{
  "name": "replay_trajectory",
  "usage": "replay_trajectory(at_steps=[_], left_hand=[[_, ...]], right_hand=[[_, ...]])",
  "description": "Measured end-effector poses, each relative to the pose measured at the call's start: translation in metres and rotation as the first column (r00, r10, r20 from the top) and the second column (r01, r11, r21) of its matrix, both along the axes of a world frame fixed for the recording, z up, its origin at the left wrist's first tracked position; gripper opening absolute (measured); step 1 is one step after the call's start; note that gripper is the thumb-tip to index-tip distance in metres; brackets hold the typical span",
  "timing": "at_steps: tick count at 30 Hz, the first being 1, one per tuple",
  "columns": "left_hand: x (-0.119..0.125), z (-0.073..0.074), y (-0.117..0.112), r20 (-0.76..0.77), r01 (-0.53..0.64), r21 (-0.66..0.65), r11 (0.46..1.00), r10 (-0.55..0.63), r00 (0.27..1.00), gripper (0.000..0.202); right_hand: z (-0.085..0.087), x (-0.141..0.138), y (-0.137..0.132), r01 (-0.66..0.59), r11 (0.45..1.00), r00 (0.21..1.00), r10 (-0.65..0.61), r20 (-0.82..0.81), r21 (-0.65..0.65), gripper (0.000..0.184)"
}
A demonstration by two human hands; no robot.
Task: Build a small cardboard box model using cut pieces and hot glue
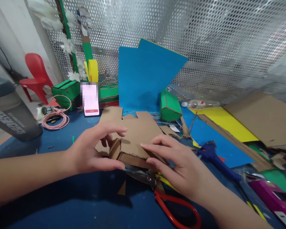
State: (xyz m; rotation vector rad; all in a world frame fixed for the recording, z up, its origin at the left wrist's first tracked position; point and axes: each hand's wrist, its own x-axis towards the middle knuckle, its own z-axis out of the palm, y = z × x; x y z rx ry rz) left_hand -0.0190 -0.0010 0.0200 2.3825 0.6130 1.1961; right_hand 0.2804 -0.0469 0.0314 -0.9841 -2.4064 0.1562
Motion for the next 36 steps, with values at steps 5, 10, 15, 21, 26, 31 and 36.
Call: replay_trajectory(at_steps=[5, 10, 15, 21, 26, 31, 36], left_hand=[[0.0, 0.001, 0.0, -0.022, -0.004, -0.003, 1.0, 0.004, 1.0, 0.068], [0.0, 0.001, 0.0, -0.027, -0.01, -0.003, 1.0, 0.01, 1.0, 0.066], [0.0, -0.001, 0.001, -0.01, -0.003, 0.011, 1.0, 0.003, 1.0, 0.068], [-0.002, 0.0, 0.002, 0.011, -0.027, 0.059, 0.998, 0.026, 1.0, 0.088], [-0.002, 0.003, 0.001, 0.023, -0.027, 0.106, 0.994, 0.025, 0.999, 0.086], [-0.001, 0.005, 0.001, 0.036, 0.025, 0.144, 0.989, -0.031, 0.999, 0.088], [0.002, 0.008, -0.001, 0.051, 0.049, 0.121, 0.991, -0.056, 0.997, 0.082]], right_hand=[[-0.002, -0.004, -0.002, 0.035, 0.999, 0.998, -0.033, -0.058, 0.037, 0.027], [-0.003, -0.006, -0.003, 0.05, 0.996, 0.997, -0.046, -0.059, 0.075, 0.025], [0.004, -0.002, -0.001, 0.044, 0.993, 0.999, -0.04, -0.031, 0.111, 0.026], [0.002, -0.001, 0.003, 0.073, 0.992, 0.989, -0.058, -0.138, 0.104, 0.027], [-0.006, -0.006, 0.006, 0.078, 0.996, 0.976, -0.065, -0.208, 0.053, 0.026], [-0.009, -0.008, 0.007, 0.092, 0.996, 0.972, -0.087, -0.217, 0.013, 0.027], [-0.009, -0.009, 0.005, 0.089, 0.996, 0.974, -0.09, -0.209, -0.014, 0.025]])
